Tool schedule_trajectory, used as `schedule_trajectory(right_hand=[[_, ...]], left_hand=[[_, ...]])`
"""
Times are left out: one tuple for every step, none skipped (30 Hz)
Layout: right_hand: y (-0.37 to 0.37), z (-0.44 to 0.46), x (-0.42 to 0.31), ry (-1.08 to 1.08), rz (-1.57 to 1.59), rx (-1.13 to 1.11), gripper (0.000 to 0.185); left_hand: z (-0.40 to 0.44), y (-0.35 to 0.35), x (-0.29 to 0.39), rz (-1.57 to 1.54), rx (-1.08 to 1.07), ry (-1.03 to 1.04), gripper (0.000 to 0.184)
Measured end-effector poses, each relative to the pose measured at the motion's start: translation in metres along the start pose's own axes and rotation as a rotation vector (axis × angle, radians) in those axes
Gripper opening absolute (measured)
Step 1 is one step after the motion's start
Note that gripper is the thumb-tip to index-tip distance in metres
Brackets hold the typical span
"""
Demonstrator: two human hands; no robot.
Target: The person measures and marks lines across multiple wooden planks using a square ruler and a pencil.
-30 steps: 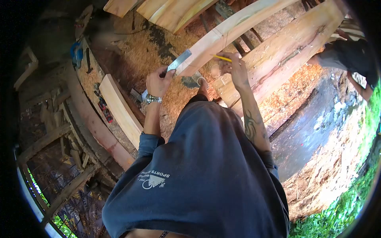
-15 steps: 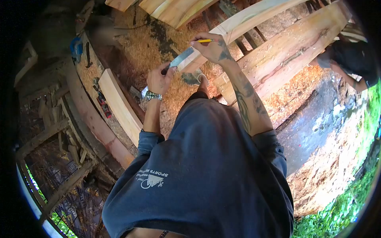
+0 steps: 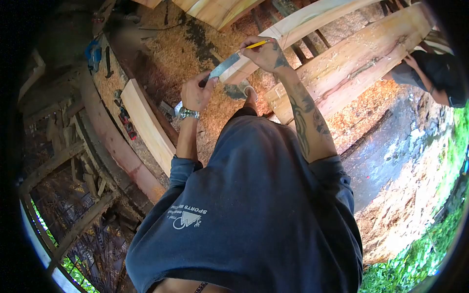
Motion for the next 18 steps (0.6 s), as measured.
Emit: schedule_trajectory(right_hand=[[0.0006,-0.0003,0.0007,0.000,-0.008,-0.011,0.022],[0.0010,-0.0005,0.0017,0.001,-0.017,-0.022,0.022],[0.0015,-0.0006,0.0025,0.001,-0.025,-0.033,0.022],[0.0017,-0.0001,0.0020,-0.014,-0.035,-0.040,0.022],[0.0022,0.0001,0.0013,-0.029,-0.045,-0.046,0.022],[0.0029,0.0002,0.0007,-0.044,-0.054,-0.054,0.022],[0.0023,0.0004,0.0007,-0.059,-0.060,-0.050,0.022],[0.0018,0.0001,0.0007,-0.074,-0.066,-0.046,0.022],[0.0015,-0.0002,-0.0014,-0.089,-0.072,-0.043,0.022],[0.0013,-0.0009,-0.0006,-0.076,-0.081,-0.047,0.022],[0.0002,-0.0015,0.0000,-0.063,-0.090,-0.052,0.022],[-0.0009,-0.0025,-0.0009,-0.048,-0.099,-0.056,0.022],[-0.0006,-0.0024,-0.0036,-0.062,-0.106,-0.072,0.021],[-0.0001,-0.0013,-0.0052,-0.076,-0.113,-0.089,0.021],[0.0010,-0.0010,-0.0055,-0.089,-0.120,-0.105,0.021],[0.0015,-0.0012,-0.0038,-0.100,-0.130,-0.104,0.021],[0.0022,-0.0008,-0.0008,-0.111,-0.142,-0.102,0.021],[0.0023,-0.0003,0.0009,-0.120,-0.155,-0.100,0.021]], left_hand=[[-0.0005,-0.0003,0.0007,0.004,-0.005,-0.015,0.039],[-0.0011,-0.0002,0.0000,0.007,-0.011,-0.030,0.039],[-0.0011,0.0006,-0.0009,0.015,-0.010,-0.031,0.039],[0.0001,0.0023,-0.0022,0.023,-0.010,-0.032,0.039],[0.0009,0.0034,-0.0034,0.031,-0.010,-0.033,0.039],[0.0010,0.0035,-0.0036,0.025,-0.011,-0.028,0.040],[0.0009,0.0035,-0.0037,0.018,-0.013,-0.023,0.040],[0.0007,0.0039,-0.0042,0.011,-0.015,-0.019,0.041],[0.0002,0.0024,-0.0037,0.012,0.014,0.006,0.041],[-0.0002,0.0014,-0.0036,0.012,0.044,0.030,0.041],[-0.0007,-0.0001,-0.0026,0.012,0.072,0.054,0.041],[-0.0003,0.0008,-0.0035,0.023,0.071,0.049,0.041],[0.0003,0.0017,-0.0044,0.034,0.070,0.045,0.042],[0.0002,0.0027,-0.0052,0.045,0.069,0.040,0.042],[-0.0004,0.0021,-0.0055,0.045,0.069,0.024,0.042],[-0.0008,0.0012,-0.0041,0.044,0.068,0.008,0.042],[-0.0011,0.0019,-0.0039,0.042,0.066,-0.006,0.043],[0.0000,0.0037,-0.0054,0.039,0.065,0.000,0.043]])
Point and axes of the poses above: each hand's wrist, its own z-axis towards the middle knuckle, its own y-axis out of the palm, x = y × z, the point moved 10 cm from there along z, towards the middle knuckle, and after that the axes turned 15 degrees about -y, right-handed, at the moved point
